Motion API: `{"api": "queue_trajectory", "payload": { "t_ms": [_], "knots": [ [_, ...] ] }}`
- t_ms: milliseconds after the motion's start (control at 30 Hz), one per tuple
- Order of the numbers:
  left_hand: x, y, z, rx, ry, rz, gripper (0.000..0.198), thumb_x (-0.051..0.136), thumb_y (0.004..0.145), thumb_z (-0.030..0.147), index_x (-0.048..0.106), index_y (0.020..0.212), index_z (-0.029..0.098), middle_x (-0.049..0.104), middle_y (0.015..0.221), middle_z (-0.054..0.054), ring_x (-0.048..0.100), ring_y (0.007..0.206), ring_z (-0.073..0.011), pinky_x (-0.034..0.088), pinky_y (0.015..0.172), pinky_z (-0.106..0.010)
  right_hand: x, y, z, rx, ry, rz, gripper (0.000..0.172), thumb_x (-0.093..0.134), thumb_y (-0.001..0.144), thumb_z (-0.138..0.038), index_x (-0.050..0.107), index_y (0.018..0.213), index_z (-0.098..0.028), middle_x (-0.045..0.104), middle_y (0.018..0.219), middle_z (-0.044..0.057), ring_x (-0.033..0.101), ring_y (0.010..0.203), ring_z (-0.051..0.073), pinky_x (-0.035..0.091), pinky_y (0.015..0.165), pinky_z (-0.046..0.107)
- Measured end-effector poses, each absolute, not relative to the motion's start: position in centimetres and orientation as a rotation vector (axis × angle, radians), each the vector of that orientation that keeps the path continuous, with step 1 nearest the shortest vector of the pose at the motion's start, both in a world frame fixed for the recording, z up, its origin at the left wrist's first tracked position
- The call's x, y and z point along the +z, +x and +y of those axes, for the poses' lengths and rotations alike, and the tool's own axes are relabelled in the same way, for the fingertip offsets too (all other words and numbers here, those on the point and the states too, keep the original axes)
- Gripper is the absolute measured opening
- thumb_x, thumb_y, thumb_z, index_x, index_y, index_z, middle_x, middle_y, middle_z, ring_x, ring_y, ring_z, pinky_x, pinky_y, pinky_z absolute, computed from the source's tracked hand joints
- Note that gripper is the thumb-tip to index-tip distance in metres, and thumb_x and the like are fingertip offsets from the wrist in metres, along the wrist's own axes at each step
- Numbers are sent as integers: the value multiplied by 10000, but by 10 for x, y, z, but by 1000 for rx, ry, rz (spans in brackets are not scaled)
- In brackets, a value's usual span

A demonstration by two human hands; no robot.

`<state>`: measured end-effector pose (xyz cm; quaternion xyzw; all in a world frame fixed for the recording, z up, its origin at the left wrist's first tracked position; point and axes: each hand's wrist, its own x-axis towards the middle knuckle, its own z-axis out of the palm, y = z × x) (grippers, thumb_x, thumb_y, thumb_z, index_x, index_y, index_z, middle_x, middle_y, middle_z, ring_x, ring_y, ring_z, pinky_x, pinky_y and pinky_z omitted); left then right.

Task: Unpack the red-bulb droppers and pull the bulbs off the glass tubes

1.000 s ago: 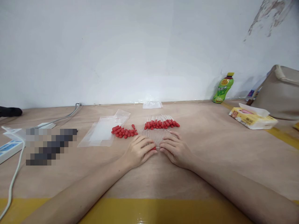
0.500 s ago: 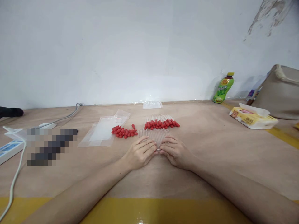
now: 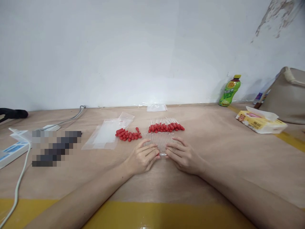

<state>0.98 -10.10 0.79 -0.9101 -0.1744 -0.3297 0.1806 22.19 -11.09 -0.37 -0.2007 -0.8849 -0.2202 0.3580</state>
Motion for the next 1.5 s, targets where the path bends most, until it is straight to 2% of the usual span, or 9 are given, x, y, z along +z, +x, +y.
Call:
{"api": "queue_trajectory", "payload": {
  "t_ms": [267, 467, 600, 700, 900, 1067, 1233, 1367, 1500],
  "knots": [
    [8, -7, -96, -955, -2533, -593, 64, 524, 829, 182, 584, 852, 175, 684, 801, -11, 628, 831, -147, 427, 869, -354, 2, 238, -108, -549, -519, -2251, 168, 457, 849, -127, 590, 940, -173, 666, 926, 52, 549, 1016, 170, 392, 936, 403],
    [32, -45, -71, -1118, -2297, -1222, 189, 447, 863, 224, 611, 957, 215, 569, 845, -47, 572, 726, -145, 473, 618, -275, -5, 255, -83, -387, -1054, -1937, 182, 485, 852, -248, 639, 934, -199, 680, 798, 42, 612, 718, 148, 416, 690, 303],
    [37, -63, -60, -1094, -2252, -1361, 287, 402, 842, 160, 536, 1088, 222, 495, 858, -51, 551, 779, -166, 480, 642, -299, -11, 248, -79, -249, -1130, -1952, 255, 413, 864, -230, 599, 1028, -169, 666, 912, 70, 610, 784, 168, 421, 696, 297],
    [34, -69, -57, -1090, -2285, -1468, 312, 431, 819, 157, 468, 1126, 200, 514, 866, -46, 565, 761, -164, 478, 655, -305, -13, 244, -81, -143, -1128, -1912, 224, 415, 850, -216, 584, 987, -166, 663, 842, 55, 601, 721, 160, 423, 662, 287],
    [28, -65, -52, -941, -2310, -1455, 89, 496, 822, 267, 529, 867, 197, 574, 825, -42, 552, 778, -194, 458, 683, -331, -10, 241, -85, -283, -1052, -1952, 152, 441, 826, -181, 591, 845, -175, 658, 826, 51, 591, 800, 178, 377, 736, 315],
    [25, -63, -46, -815, -2369, -1369, 103, 516, 819, 284, 551, 785, 194, 597, 772, -34, 528, 759, -200, 438, 701, -342, -12, 237, -87, -369, -1033, -2008, 169, 443, 813, -147, 606, 840, -182, 665, 810, 46, 580, 798, 172, 347, 735, 314],
    [26, -63, -46, -733, -2444, -1392, 179, 589, 770, 372, 579, 792, 195, 602, 761, -35, 515, 742, -210, 429, 681, -343, -14, 235, -88, -339, -1050, -2065, 145, 499, 809, -239, 626, 863, -196, 662, 810, 37, 566, 773, 169, 329, 769, 338],
    [27, -62, -49, -689, -2465, -1406, 221, 635, 730, 384, 594, 840, 197, 605, 811, -46, 509, 790, -227, 428, 702, -353, -12, 234, -90, -319, -1092, -2125, 236, 534, 793, -375, 626, 923, -200, 638, 884, 59, 551, 844, 198, 324, 819, 385],
    [28, -61, -51, -683, -2418, -1408, 239, 644, 719, 392, 602, 864, 206, 609, 854, -49, 506, 825, -237, 419, 727, -368, -11, 236, -88, -235, -1153, -2154, 454, 571, 724, -508, 578, 1052, -195, 550, 1085, 114, 497, 1007, 255, 353, 848, 430]
  ]
}}
